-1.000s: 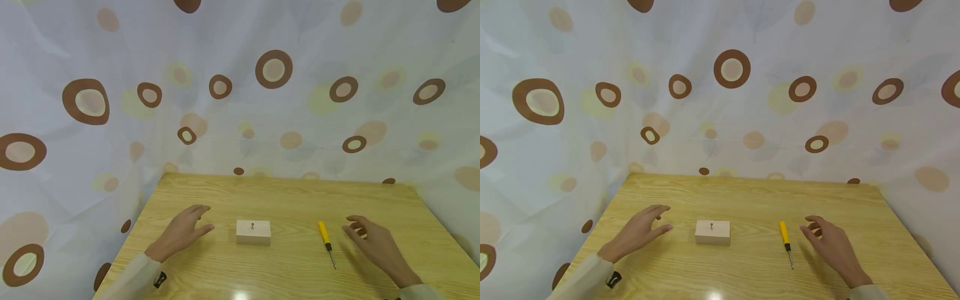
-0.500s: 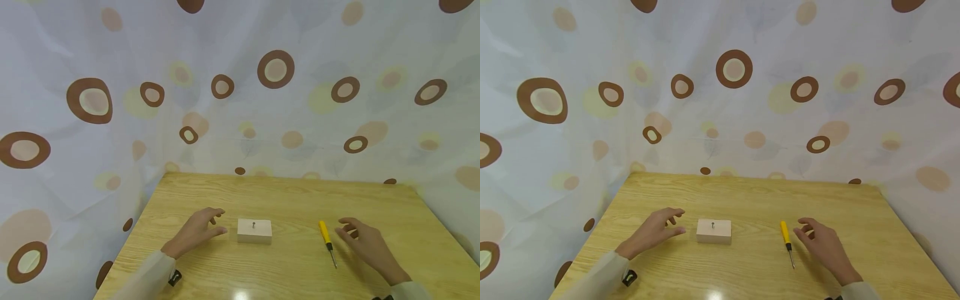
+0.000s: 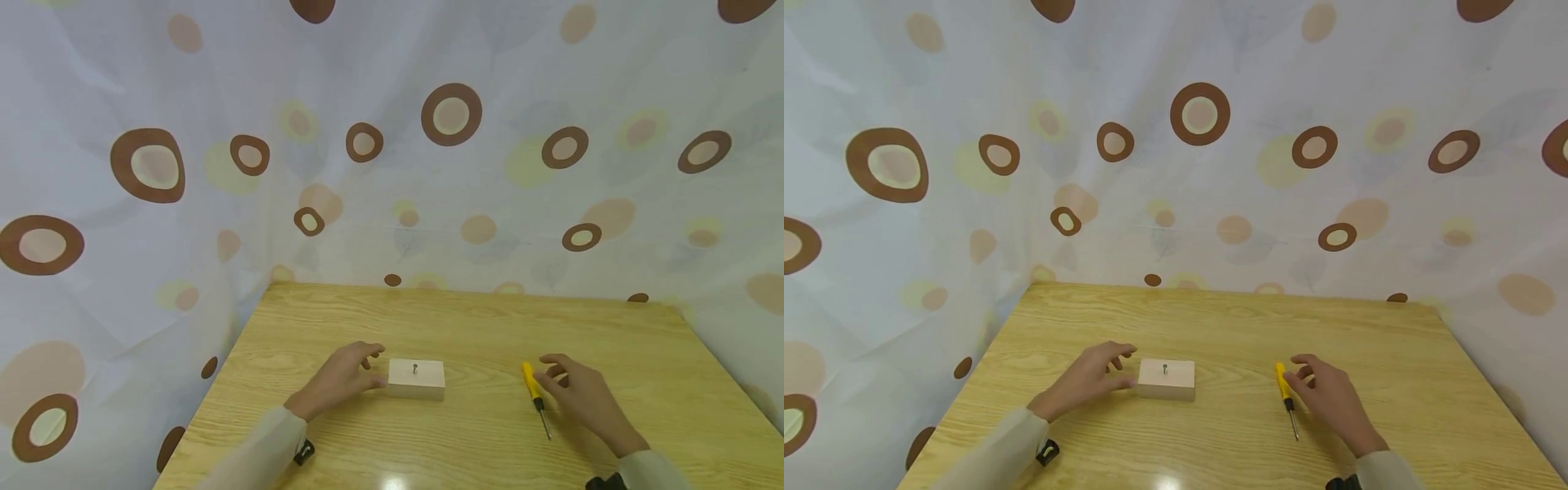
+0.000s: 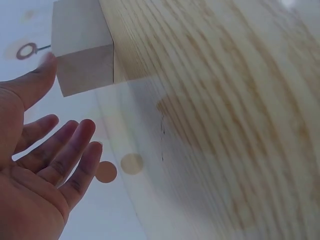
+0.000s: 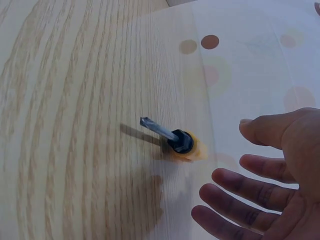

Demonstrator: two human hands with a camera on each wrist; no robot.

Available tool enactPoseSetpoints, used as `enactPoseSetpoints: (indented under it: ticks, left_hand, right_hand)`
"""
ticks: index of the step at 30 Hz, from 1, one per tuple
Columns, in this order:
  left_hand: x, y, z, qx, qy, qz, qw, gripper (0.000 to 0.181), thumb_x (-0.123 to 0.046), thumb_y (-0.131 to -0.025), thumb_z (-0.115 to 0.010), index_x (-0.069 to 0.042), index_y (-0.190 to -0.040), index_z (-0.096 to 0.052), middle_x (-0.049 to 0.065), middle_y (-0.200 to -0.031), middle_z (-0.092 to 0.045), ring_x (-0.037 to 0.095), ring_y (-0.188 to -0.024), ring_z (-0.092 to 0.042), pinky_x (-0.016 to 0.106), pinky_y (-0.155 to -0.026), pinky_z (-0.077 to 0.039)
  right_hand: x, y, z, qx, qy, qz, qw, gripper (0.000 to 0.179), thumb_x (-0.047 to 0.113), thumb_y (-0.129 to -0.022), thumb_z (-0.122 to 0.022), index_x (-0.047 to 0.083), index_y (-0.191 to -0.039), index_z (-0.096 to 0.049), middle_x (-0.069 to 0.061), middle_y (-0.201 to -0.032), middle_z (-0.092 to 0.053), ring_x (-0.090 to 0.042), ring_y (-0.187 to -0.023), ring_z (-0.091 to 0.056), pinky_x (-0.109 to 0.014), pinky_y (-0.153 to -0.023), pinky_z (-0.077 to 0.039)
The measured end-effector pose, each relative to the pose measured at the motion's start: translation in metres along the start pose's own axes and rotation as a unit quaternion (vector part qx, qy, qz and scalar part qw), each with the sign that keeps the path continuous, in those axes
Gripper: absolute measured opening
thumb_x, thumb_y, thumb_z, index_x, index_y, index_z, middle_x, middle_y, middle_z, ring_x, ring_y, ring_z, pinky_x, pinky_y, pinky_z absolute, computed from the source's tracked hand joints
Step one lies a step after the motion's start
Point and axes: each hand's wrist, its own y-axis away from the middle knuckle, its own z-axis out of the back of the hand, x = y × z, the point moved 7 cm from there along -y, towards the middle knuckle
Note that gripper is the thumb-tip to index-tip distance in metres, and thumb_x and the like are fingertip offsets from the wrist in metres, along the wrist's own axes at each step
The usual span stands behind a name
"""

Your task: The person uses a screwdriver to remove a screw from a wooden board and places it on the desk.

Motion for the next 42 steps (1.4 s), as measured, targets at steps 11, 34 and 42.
enactPoseSetpoints:
  ticks: [11,34,42]
  left_hand:
    - [-0.003,-0.004,-0.009,0.020,-0.005,0.002,0.9998,0.062,-0.040,-0.094,-0.076,-0.005,-0.143,-0.059,0.006,-0.131,-0.065,0.017,-0.104,-0.063,0.028,-0.082,-0.053]
    - [-0.010,-0.008,-0.015,0.049,-0.007,-0.025,0.9985,0.063,-0.039,-0.093,-0.076,-0.006,-0.143,-0.058,0.006,-0.139,-0.061,0.018,-0.109,-0.063,0.029,-0.088,-0.054]
    - [-0.010,-0.008,-0.016,0.045,-0.029,-0.027,0.9982,0.059,-0.037,-0.094,-0.076,-0.005,-0.141,-0.060,0.007,-0.137,-0.062,0.019,-0.109,-0.064,0.027,-0.087,-0.054]
  right_hand:
    - [-0.005,-0.010,-0.009,0.017,0.012,0.000,0.9998,0.050,0.030,-0.103,-0.066,-0.008,-0.134,-0.057,-0.014,-0.101,-0.073,-0.029,-0.086,-0.071,-0.048,-0.069,-0.059]
    - [-0.002,-0.024,-0.021,0.037,0.024,-0.010,0.9990,0.052,0.029,-0.094,-0.077,-0.011,-0.125,-0.062,-0.005,-0.089,-0.071,-0.018,-0.076,-0.066,-0.042,-0.068,-0.057]
    - [0.002,-0.028,-0.023,0.048,0.023,-0.010,0.9985,0.050,0.025,-0.094,-0.077,-0.011,-0.125,-0.062,-0.012,-0.093,-0.073,-0.023,-0.079,-0.069,-0.044,-0.069,-0.058]
